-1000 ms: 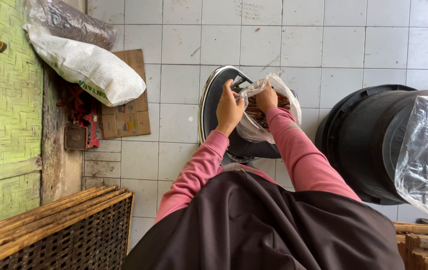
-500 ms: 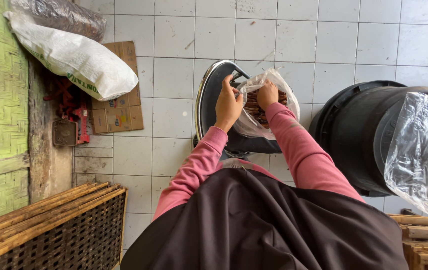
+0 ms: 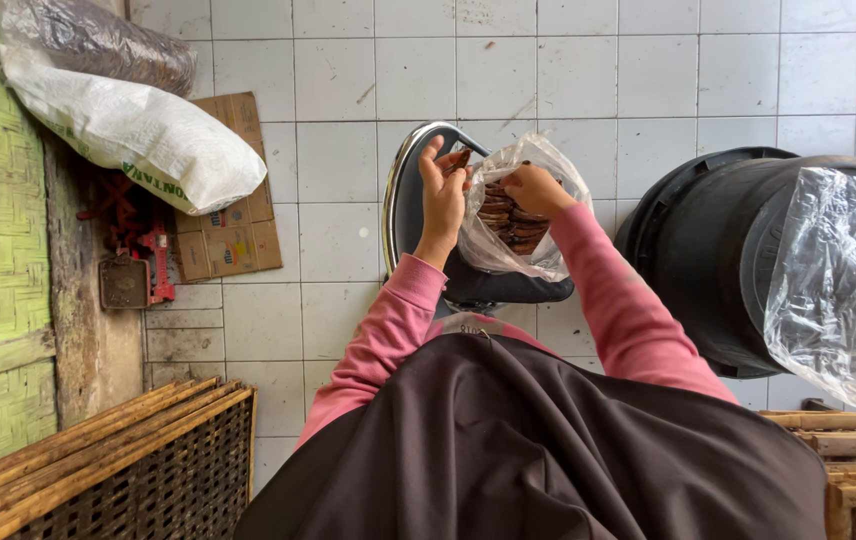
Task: The person picks up dark brown food slices from a bamboo tray and places them into a clear plastic bag.
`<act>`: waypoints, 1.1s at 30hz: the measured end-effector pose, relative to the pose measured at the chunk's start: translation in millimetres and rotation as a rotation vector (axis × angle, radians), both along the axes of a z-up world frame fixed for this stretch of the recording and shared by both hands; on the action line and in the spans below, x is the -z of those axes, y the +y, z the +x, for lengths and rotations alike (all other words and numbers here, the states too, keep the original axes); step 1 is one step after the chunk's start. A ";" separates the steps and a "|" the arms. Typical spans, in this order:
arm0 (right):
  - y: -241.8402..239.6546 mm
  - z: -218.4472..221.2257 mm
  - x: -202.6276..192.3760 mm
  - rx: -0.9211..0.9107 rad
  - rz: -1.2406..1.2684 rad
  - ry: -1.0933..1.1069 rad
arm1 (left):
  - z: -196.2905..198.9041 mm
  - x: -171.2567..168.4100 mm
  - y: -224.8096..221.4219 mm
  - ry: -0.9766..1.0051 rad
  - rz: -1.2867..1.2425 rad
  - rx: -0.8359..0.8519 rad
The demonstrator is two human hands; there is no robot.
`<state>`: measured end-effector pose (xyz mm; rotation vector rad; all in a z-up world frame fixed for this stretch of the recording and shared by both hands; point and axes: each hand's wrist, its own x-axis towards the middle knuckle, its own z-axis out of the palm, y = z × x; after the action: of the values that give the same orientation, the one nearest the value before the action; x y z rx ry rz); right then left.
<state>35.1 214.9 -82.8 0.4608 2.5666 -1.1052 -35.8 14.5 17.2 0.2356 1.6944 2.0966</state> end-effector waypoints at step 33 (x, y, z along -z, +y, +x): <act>-17.3 -19.1 85.4 0.453 0.170 0.183 | 9.4 -4.9 -13.7 0.571 -0.747 0.014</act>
<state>16.0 197.5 -168.2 1.0717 2.8093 -1.1120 -26.4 0.7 22.2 0.6367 2.6516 1.3006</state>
